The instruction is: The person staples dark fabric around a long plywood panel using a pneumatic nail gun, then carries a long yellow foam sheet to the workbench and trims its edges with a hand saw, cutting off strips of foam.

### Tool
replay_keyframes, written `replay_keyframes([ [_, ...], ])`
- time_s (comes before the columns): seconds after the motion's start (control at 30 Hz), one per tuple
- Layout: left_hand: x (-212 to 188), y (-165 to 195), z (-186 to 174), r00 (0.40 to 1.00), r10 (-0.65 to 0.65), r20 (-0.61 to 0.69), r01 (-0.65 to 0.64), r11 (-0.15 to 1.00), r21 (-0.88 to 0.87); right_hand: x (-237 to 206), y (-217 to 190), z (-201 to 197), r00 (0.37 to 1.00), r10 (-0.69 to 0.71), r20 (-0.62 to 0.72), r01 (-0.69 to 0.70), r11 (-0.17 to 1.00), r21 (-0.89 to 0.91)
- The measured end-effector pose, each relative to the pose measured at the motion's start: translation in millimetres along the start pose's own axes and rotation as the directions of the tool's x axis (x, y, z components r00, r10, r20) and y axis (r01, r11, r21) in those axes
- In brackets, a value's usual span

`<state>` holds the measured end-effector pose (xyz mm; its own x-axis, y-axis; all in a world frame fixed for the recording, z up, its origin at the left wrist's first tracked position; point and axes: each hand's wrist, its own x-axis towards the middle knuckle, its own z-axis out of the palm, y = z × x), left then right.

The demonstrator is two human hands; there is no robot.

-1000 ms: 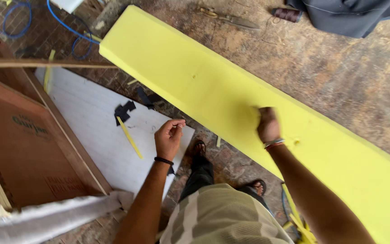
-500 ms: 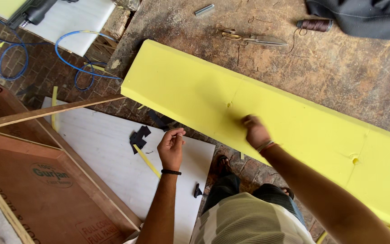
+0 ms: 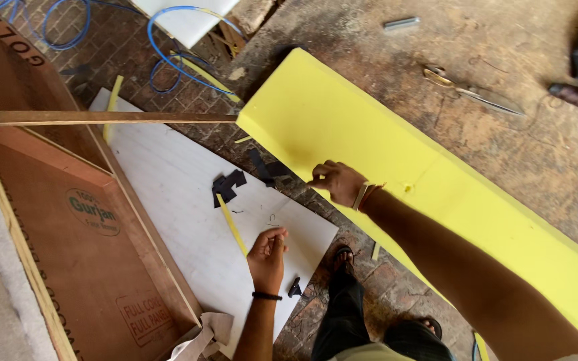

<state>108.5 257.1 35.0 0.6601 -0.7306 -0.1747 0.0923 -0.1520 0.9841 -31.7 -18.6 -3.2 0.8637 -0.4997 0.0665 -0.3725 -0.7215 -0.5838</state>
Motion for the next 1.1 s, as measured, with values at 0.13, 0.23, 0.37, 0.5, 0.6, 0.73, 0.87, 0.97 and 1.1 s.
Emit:
replay_keyframes([
  [0.13,-7,-10,-14,0.998,-0.039,-0.049,0.040,0.999,0.021,39,-12,-3,0.937,0.256,-0.237,-0.259,0.966,0.017],
  [0.23,-8,-14,-16,0.997,-0.048,-0.059,0.050,0.998,0.025,62,-12,-15,0.980,0.087,-0.178,-0.114,0.982,-0.147],
  [0.37,-14,-16,-5,0.994,-0.107,-0.024,0.106,0.994,-0.036,39,-32,-5,0.985,-0.152,-0.086,0.141,0.982,-0.123],
  [0.5,-24,-24,26,0.983,-0.129,0.128,0.128,0.992,0.015,-78,-49,1,0.880,0.299,-0.369,-0.221,0.945,0.240],
  [0.6,-37,-34,69,0.953,-0.023,0.304,0.007,0.998,0.055,-213,-47,-23,0.641,0.639,-0.426,-0.485,0.767,0.420],
  [0.73,-70,-38,136,0.822,-0.011,0.569,-0.039,0.996,0.077,-416,-54,-53,0.224,0.763,-0.607,-0.706,0.556,0.438],
  [0.87,-110,-29,217,0.585,-0.001,0.811,-0.122,0.988,0.090,-588,-85,-35,-0.040,0.768,-0.640,-0.782,0.374,0.498],
  [0.97,-142,-19,268,0.406,-0.048,0.913,-0.300,0.936,0.183,-668,-113,-1,-0.232,0.796,-0.558,-0.869,0.088,0.486],
  [1.1,-207,-5,310,0.245,-0.060,0.968,-0.703,0.676,0.220,-734,-151,22,-0.741,0.473,-0.476,-0.576,-0.083,0.814],
])
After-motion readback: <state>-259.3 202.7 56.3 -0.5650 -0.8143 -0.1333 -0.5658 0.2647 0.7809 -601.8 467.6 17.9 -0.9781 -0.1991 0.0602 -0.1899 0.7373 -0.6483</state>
